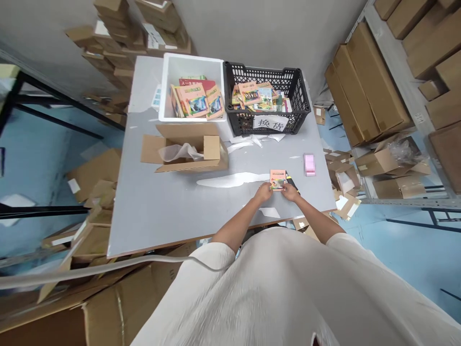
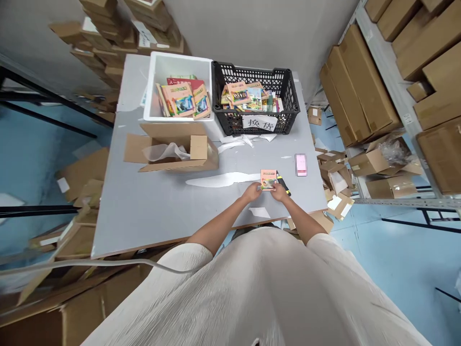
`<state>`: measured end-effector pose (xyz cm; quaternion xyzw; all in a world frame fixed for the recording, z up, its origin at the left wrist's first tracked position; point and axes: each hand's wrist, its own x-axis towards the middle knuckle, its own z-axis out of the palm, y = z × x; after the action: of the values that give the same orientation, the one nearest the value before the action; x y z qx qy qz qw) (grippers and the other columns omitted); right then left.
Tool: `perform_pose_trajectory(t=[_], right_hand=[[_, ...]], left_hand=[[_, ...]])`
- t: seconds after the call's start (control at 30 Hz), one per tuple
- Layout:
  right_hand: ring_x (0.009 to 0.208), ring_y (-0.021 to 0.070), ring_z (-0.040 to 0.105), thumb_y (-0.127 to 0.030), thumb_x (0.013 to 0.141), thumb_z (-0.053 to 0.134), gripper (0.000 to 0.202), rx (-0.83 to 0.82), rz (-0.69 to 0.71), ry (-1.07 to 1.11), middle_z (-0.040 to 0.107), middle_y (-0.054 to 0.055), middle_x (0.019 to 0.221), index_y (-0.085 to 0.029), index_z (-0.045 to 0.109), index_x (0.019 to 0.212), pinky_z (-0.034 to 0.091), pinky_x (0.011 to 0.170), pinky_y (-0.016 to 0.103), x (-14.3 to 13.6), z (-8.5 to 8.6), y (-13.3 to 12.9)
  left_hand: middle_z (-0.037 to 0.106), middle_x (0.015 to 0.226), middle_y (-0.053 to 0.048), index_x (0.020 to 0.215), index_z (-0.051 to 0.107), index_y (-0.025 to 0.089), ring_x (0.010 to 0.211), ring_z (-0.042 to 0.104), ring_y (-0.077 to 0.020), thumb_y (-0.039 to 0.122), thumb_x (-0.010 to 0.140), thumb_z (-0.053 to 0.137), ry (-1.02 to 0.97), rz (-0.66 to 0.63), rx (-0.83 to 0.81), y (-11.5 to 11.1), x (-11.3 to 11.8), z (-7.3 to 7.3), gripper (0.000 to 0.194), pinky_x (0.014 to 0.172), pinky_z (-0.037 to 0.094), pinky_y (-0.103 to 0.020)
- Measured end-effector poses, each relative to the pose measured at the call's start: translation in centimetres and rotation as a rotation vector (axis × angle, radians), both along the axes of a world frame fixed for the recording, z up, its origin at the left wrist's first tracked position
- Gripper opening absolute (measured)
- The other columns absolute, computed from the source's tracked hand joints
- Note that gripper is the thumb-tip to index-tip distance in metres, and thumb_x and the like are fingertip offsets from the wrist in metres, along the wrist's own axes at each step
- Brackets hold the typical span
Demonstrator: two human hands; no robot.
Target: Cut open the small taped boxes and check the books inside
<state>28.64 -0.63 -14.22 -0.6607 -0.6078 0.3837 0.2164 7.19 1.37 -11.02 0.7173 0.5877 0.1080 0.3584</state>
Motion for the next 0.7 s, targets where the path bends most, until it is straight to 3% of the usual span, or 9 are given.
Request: perform_pose_trajectory(t=[0.17, 0.37, 0.57, 0.7], right_hand=[[0.145, 0.0334, 0.069, -0.018, 0.088, 0.078, 0.055, -0.087, 0.015, 0.078, 0.072, 0.016, 0.156, -0.018, 0.078, 0.143, 0.049, 0.13, 0.046, 0.0, -0.5, -0.3], [0.137, 0.0303, 0.074, -0.023, 0.087, 0.078, 0.051, -0.12, 0.005, 0.161, 0.079, 0.01, 0.145, -0.023, 0.08, 0.138, 0.054, 0.124, 0.047, -0.2, -0.4, -0.5], [0.128, 0.028, 0.077, -0.021, 0.085, 0.082, 0.039, -0.143, -0.021, 0.256, 0.083, 0.009, 0.132, -0.022, 0.084, 0.124, 0.057, 0.12, 0.046, -0.6, 0.0, -0.6], [0.122, 0.0258, 0.079, -0.021, 0.086, 0.083, 0.033, -0.186, -0.022, 0.34, 0.084, 0.008, 0.127, -0.022, 0.083, 0.119, 0.06, 0.115, 0.043, -1.4, 0.7, -0.8]], left_hand=[[0.074, 0.15, -0.02, 0.136, 0.075, 0.014, 0.139, 0.071, -0.0348, 0.019, 0.092, 0.069, -0.003, 0.061, -0.067, -0.3, 1.3, -1.6, 0.045, 0.12, 0.052, -0.041], [0.076, 0.147, -0.019, 0.133, 0.073, 0.016, 0.137, 0.071, -0.0331, 0.017, 0.088, 0.071, -0.044, 0.148, -0.073, -0.6, 2.0, -2.0, 0.045, 0.117, 0.053, -0.04], [0.079, 0.115, -0.013, 0.113, 0.065, 0.02, 0.113, 0.076, -0.0281, 0.019, 0.092, 0.072, -0.088, 0.321, -0.037, -0.7, 1.0, -2.2, 0.023, 0.103, 0.058, -0.04], [0.076, 0.096, -0.004, 0.111, 0.058, 0.024, 0.097, 0.076, -0.0239, 0.022, 0.092, 0.075, -0.156, 0.419, -0.018, -0.8, -0.1, -2.0, 0.026, 0.097, 0.059, -0.041]])
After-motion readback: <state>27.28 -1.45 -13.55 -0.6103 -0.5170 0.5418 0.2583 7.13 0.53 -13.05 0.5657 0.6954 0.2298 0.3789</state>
